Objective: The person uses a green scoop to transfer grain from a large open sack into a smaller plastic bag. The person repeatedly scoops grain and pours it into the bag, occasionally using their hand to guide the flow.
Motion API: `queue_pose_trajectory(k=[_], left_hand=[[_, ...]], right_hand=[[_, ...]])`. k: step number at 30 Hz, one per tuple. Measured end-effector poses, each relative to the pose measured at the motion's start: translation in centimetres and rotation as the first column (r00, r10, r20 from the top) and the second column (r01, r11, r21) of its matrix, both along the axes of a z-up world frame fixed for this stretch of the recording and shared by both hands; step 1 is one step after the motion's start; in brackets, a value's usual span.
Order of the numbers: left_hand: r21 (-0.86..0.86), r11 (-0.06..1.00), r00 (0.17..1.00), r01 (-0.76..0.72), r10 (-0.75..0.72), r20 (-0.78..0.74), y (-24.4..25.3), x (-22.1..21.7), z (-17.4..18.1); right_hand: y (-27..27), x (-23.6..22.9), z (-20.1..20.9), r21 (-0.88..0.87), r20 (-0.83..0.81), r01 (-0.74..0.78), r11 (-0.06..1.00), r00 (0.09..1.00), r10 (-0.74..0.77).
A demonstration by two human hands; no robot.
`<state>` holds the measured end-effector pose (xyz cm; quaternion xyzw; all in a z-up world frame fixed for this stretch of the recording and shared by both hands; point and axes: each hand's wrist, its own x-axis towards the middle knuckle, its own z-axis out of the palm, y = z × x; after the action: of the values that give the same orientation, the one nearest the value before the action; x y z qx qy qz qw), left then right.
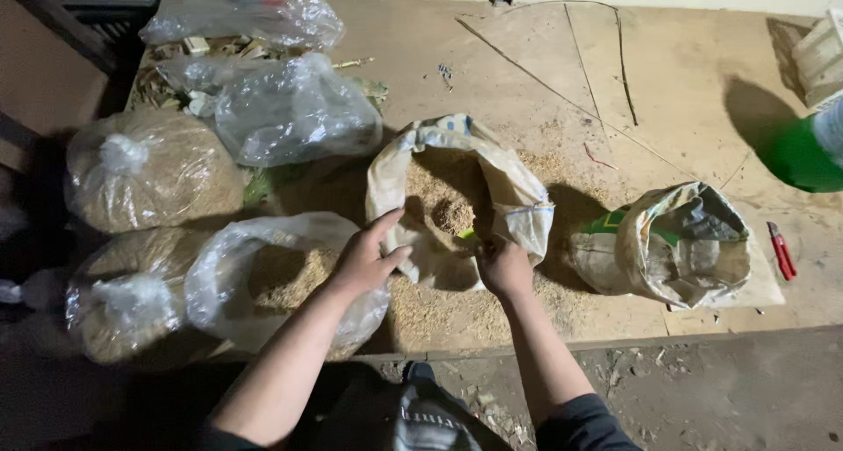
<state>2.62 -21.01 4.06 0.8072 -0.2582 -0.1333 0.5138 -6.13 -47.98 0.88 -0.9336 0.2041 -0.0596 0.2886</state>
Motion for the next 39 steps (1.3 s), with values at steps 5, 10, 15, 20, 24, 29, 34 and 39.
queue_pose_trajectory(k=[5,10,15,20,24,29,34,39], left_hand=[[-0.035,0.991,0.985,-0.126,0.121,-0.125,8.1,-2.5,-1.7],[-0.092,0.975,0.977,-0.202,0.194,-0.092,15.0,-3.3,-2.6],[-0.001,0.965,0.962,-0.261,0.260,-0.089,18.2,-4.4,-2.5],[0.132,0.970,0.976,-0.203,0.211,-0.054,20.0,-5.4,-1.5],[0.158,0.977,0.987,-0.142,0.153,-0.056,21.4,-5.8,-1.8],[0.099,0.992,0.994,-0.072,0.080,-0.076,22.1,-6.1,-3.5],[0.080,0.996,0.999,-0.044,0.044,-0.008,22.4,-6.4,-3.7],[0.113,0.993,0.992,-0.028,0.042,-0.122,22.6,-7.4,-2.8]], right_hand=[[5.2,-1.5,5.6,-0.009,0.028,-0.073,0.997,0.997,0.073],[12.0,-2.8,9.2,0.062,0.078,-0.151,0.987,0.986,0.146],[17.8,-3.5,9.6,0.075,-0.031,-0.167,0.983,0.985,0.170],[20.8,-4.1,6.2,0.029,-0.155,-0.170,0.985,0.973,0.173],[21.4,-4.8,3.2,-0.012,-0.250,-0.102,0.995,0.964,0.096],[19.9,-3.7,-0.4,0.157,-0.342,0.005,0.988,0.938,0.049],[19.6,-3.0,-1.7,0.396,-0.272,0.100,0.913,0.962,0.013],[22.0,-4.5,-1.7,0.486,-0.353,0.196,0.851,0.936,-0.014]])
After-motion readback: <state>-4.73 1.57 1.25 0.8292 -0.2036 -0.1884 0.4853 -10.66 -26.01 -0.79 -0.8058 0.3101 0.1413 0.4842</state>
